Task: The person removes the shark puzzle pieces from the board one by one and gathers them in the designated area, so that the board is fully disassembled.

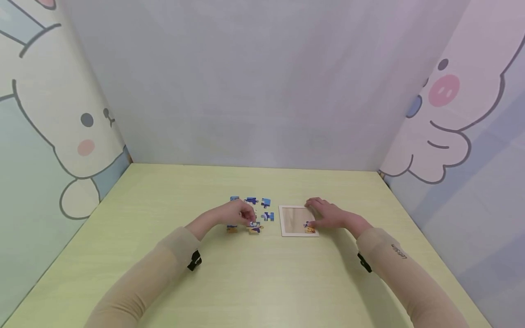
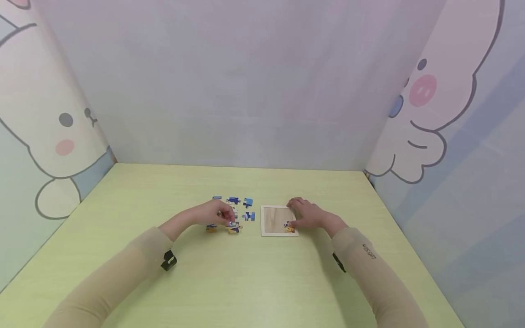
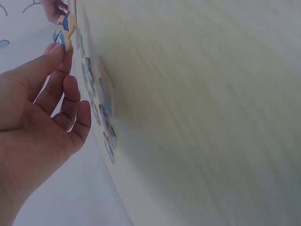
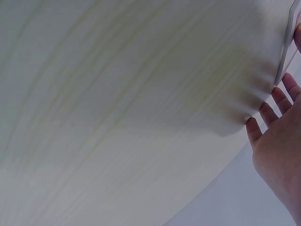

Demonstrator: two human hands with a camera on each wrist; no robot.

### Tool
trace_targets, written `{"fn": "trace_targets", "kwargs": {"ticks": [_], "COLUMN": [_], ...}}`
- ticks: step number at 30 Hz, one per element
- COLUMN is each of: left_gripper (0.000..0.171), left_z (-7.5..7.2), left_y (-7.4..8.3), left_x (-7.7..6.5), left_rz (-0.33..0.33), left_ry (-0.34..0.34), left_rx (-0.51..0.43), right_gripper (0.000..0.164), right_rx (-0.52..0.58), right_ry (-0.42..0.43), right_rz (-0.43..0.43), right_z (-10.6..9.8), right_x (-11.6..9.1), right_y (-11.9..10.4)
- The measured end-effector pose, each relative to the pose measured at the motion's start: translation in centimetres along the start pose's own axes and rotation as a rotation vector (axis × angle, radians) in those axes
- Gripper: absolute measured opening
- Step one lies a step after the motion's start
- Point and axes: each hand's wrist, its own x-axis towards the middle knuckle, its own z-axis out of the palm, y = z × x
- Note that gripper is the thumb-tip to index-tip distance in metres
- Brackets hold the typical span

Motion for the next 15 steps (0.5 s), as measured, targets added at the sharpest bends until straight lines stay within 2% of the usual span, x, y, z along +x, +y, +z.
{"fn": "trace_targets", "kwargs": {"ticks": [7,15], "left_gripper": [0.011,0.008], "left_z": [0.25,-0.2], "left_y": [-0.88,-0.46], "left_x": [-0.08,-0.09], "left_rz": [-0.026,-0.084], "left_ry": [-0.002,0.024], "left_rx": [0.013,0.046], "right_gripper": [0.065,0.065], "right_rx": [0.001,0.004], "right_ry": [-0.007,-0.007], "right_rz": [0.009,0.006], "right_z": [0.0,-0.09], "right_x": [-0.04,0.01], "right_y": [-0.03,0.01]}}
